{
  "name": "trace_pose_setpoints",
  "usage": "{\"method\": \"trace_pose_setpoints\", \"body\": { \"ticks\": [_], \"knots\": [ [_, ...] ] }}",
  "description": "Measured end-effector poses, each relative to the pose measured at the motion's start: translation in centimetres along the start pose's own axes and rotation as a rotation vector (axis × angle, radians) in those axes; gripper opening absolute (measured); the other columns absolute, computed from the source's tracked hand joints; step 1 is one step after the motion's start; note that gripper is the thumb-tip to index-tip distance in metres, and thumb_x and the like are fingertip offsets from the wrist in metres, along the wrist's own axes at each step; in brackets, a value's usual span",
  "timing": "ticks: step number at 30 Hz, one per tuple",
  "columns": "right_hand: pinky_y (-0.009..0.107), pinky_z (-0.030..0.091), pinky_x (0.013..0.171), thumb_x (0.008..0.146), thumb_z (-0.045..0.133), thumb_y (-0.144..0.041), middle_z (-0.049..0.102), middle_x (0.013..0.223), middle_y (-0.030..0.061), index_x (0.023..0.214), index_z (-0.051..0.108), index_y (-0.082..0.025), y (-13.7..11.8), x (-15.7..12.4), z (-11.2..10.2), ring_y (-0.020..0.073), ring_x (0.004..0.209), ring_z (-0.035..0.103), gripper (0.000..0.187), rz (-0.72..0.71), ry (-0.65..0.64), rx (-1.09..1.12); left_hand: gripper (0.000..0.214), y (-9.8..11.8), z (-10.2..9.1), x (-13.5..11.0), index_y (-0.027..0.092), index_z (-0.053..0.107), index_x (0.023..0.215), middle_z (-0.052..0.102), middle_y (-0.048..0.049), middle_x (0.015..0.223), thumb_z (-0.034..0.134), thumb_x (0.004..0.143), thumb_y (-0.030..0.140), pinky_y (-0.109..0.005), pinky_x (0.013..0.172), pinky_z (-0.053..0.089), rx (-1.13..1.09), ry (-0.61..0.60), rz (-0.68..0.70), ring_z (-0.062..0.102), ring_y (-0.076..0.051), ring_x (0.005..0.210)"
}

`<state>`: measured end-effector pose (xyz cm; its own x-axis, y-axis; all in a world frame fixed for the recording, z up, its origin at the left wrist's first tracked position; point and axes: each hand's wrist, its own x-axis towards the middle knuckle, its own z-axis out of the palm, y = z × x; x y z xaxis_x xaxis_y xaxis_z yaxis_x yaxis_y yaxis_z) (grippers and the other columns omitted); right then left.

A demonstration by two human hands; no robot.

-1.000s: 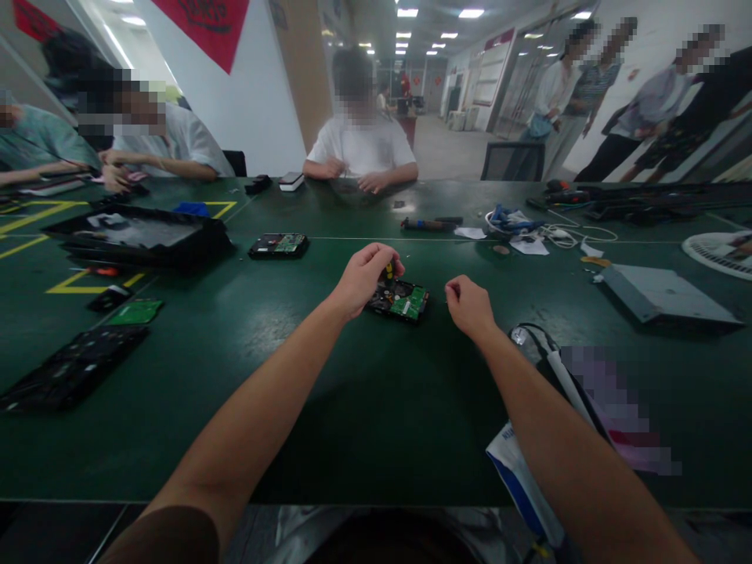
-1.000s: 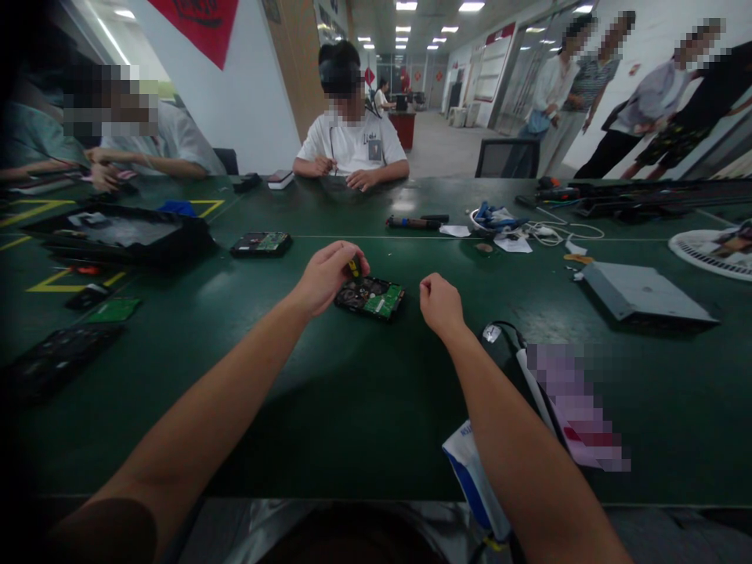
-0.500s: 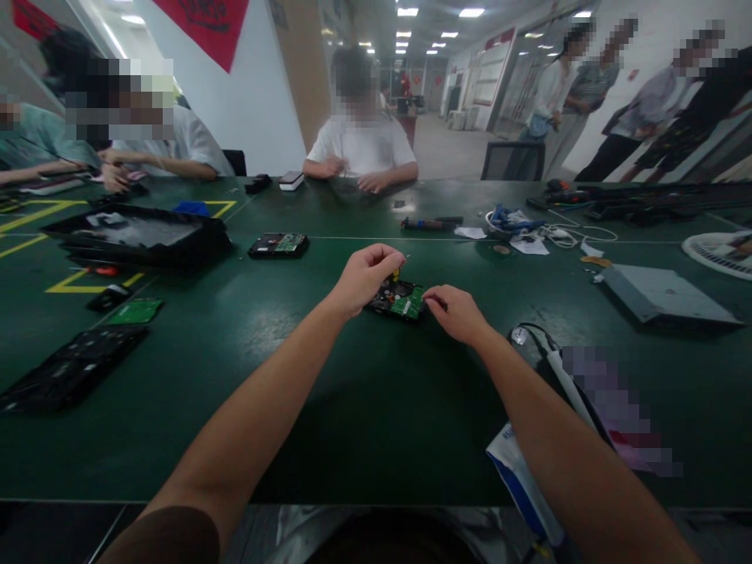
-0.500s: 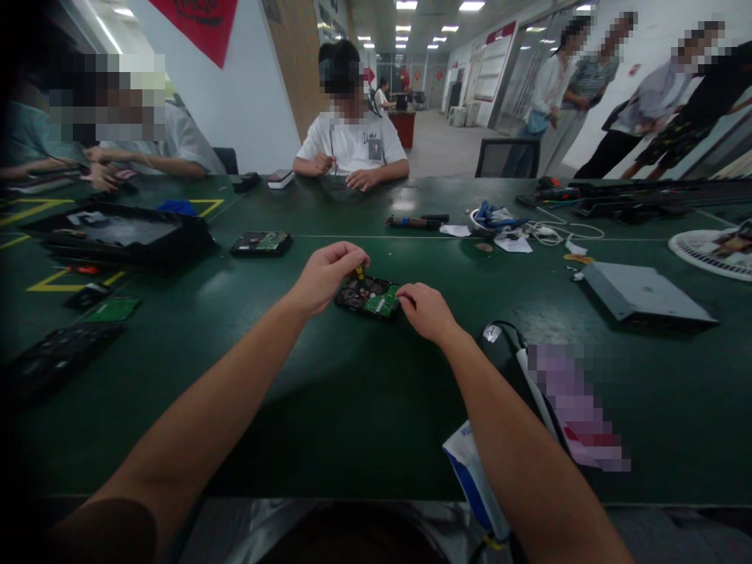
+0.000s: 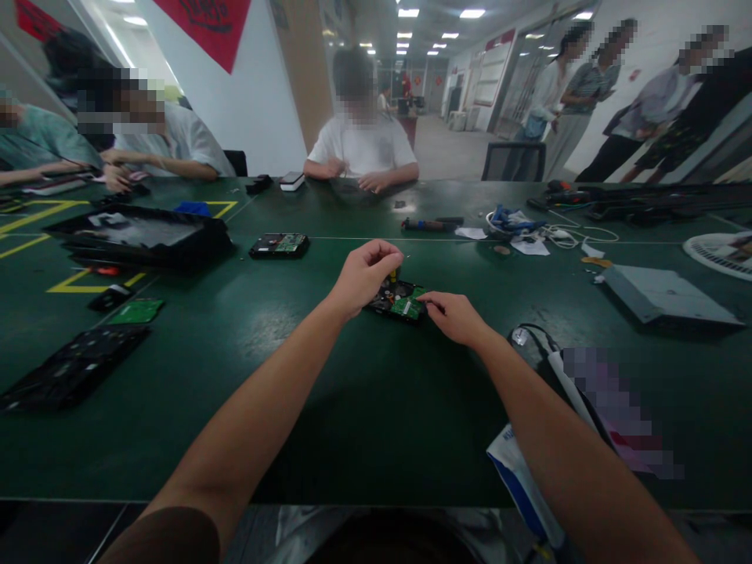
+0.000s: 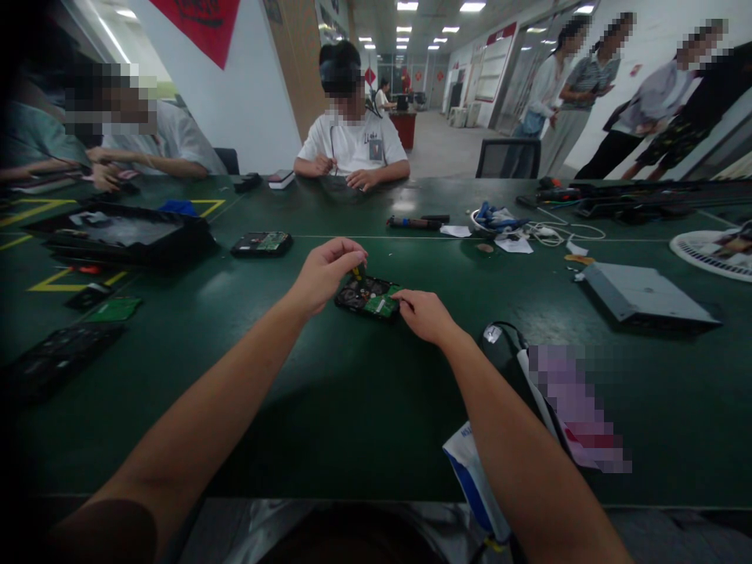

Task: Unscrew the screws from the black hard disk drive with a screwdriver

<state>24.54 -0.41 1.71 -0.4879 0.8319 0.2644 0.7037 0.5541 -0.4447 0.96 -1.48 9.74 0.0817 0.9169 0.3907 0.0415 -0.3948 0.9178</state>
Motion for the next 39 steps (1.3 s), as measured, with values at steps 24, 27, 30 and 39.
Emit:
{"method": "trace_pose_setpoints", "body": {
  "ticks": [24,27,30,39],
  "knots": [
    [0.032,0.049,0.085,0.099,0.053,-0.024,0.076,0.107,0.0041,0.127,0.072,-0.025,-0.37,-0.18,-0.33,0.0182,0.088,0.067,0.033,0.037,-0.014,-0.017,0.018,0.06,-0.26,-0.02,0.019,0.072,0.083,0.066,-0.0066,0.089,0.064,0.087,0.035,-0.022,0.052,0.043,-0.153,-0.048,-0.191,0.061,-0.017,0.080],
    [0.033,0.049,0.086,0.099,0.053,-0.024,0.076,0.111,0.0037,0.127,0.071,-0.026,-0.41,-0.14,-0.36,0.0182,0.089,0.067,0.033,0.037,-0.024,-0.010,0.021,0.22,-0.10,-0.22,0.018,0.070,0.092,0.068,-0.0079,0.088,0.064,0.089,0.038,-0.023,0.051,0.044,-0.216,-0.111,-0.254,0.064,-0.018,0.078],
    [0.033,0.049,0.085,0.099,0.053,-0.025,0.076,0.114,0.0036,0.127,0.071,-0.027,-0.38,-0.12,-0.32,0.0185,0.089,0.067,0.033,0.043,-0.023,-0.013,0.020,0.14,0.25,-0.39,0.019,0.063,0.093,0.069,-0.0076,0.086,0.066,0.088,0.037,-0.026,0.054,0.050,-0.308,-0.090,-0.295,0.066,-0.018,0.076],
    [0.032,0.048,0.083,0.099,0.055,-0.024,0.075,0.104,0.0049,0.129,0.069,-0.024,-0.49,-0.19,-0.44,0.0178,0.083,0.065,0.034,0.040,-0.044,-0.044,0.016,0.37,0.26,-0.34,0.017,0.067,0.082,0.061,-0.0076,0.096,0.067,0.084,0.033,-0.030,0.064,0.059,-0.294,-0.024,-0.265,0.059,-0.020,0.092]
  ]
}}
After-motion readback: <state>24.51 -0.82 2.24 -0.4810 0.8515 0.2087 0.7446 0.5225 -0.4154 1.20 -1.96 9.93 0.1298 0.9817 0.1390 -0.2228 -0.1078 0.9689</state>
